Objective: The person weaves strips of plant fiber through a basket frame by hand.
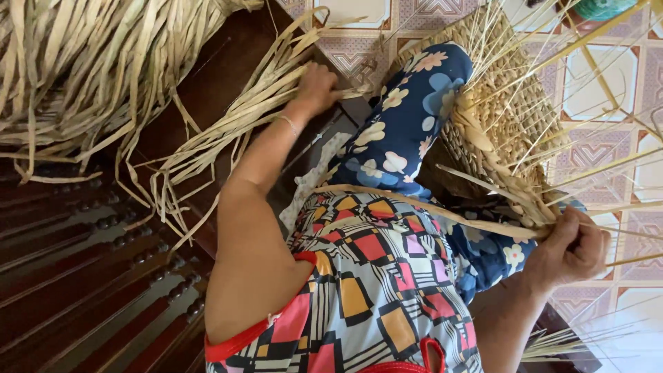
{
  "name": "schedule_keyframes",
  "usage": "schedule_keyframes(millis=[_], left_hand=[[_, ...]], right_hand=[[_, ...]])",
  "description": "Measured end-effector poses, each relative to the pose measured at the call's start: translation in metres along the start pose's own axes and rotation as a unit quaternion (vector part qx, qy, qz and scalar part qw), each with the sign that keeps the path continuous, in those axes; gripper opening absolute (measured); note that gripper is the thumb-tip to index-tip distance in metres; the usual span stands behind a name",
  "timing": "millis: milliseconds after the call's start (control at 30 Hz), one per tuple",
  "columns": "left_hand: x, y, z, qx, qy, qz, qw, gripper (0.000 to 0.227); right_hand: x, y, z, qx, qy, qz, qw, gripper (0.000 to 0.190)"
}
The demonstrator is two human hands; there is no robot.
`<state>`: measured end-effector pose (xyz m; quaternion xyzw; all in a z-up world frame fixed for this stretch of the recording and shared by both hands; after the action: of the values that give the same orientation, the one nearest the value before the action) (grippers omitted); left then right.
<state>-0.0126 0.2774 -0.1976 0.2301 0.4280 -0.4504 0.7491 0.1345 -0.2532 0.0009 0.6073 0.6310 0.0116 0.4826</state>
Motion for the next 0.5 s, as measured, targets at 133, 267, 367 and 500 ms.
schedule_keyframes(millis=[133, 267, 367, 500], left_hand=[[0.031, 0.005, 0.005, 0.053, 0.032, 0.043, 0.997, 0.026], [0.048, 0.015, -0.022, -0.028, -0.030, 0.011, 0.999, 0.018], [0.014, 0.001, -0.012, -0.066, -0.191, 0.016, 0.979, 0.022], [-0.054, -0.026, 0.054, 0.067, -0.346, 0.034, 0.935, 0.029]], right_hand=[[-0.004, -0.001, -0.003, 0.014, -0.007, 0.004, 1.000, 0.008], [-0.008, -0.003, -0.006, -0.004, -0.029, -0.002, 1.000, 0.009], [-0.005, -0.003, -0.009, -0.002, -0.017, -0.005, 1.000, 0.009], [-0.004, -0.004, -0.016, 0.023, -0.020, -0.014, 0.999, 0.012]])
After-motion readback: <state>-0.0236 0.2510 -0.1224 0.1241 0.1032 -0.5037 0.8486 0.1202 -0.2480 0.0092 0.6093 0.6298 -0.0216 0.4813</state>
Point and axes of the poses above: each hand's wrist, its own y-axis towards the middle knuckle, its own x-axis out of the palm, z = x × y, the point moved 6 cm from there along y, towards the middle knuckle, and after that the axes turned 10 degrees about -y, right-handed, at the moved point
